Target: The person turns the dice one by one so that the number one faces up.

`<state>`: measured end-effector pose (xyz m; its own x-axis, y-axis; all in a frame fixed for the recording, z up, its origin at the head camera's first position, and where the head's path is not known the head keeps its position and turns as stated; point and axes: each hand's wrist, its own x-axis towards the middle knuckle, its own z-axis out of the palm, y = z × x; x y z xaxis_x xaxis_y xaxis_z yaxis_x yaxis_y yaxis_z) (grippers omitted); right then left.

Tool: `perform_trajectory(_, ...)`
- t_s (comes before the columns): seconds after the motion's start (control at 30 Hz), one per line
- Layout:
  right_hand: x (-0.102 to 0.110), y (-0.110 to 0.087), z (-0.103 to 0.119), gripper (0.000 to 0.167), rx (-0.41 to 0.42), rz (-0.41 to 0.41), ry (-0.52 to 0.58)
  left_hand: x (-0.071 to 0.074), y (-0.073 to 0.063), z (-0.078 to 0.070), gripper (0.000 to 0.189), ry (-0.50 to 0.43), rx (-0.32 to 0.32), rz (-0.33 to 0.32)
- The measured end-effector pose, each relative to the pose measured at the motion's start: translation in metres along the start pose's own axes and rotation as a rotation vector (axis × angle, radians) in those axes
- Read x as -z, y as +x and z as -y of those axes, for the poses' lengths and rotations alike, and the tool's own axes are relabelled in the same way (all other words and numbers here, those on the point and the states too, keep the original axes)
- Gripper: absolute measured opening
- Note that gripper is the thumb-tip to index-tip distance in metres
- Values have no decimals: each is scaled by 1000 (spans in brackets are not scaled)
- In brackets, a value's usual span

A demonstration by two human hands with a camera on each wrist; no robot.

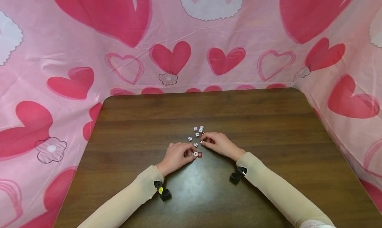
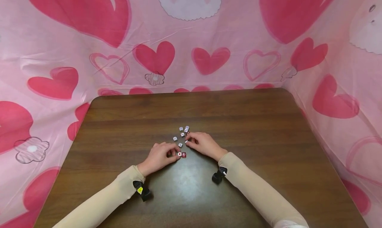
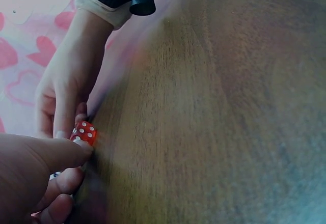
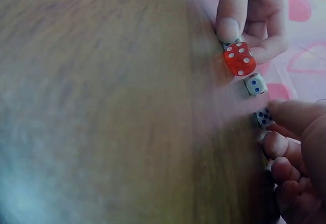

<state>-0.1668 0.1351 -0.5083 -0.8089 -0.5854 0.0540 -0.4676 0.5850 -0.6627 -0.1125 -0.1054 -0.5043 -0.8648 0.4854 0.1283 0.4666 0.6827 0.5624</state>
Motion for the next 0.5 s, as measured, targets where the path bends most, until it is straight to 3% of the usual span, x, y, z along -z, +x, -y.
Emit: perform_trajectory(0.5,1,-1,0,15,-4,-7,7,-1,0,-1,13,6,4,-9)
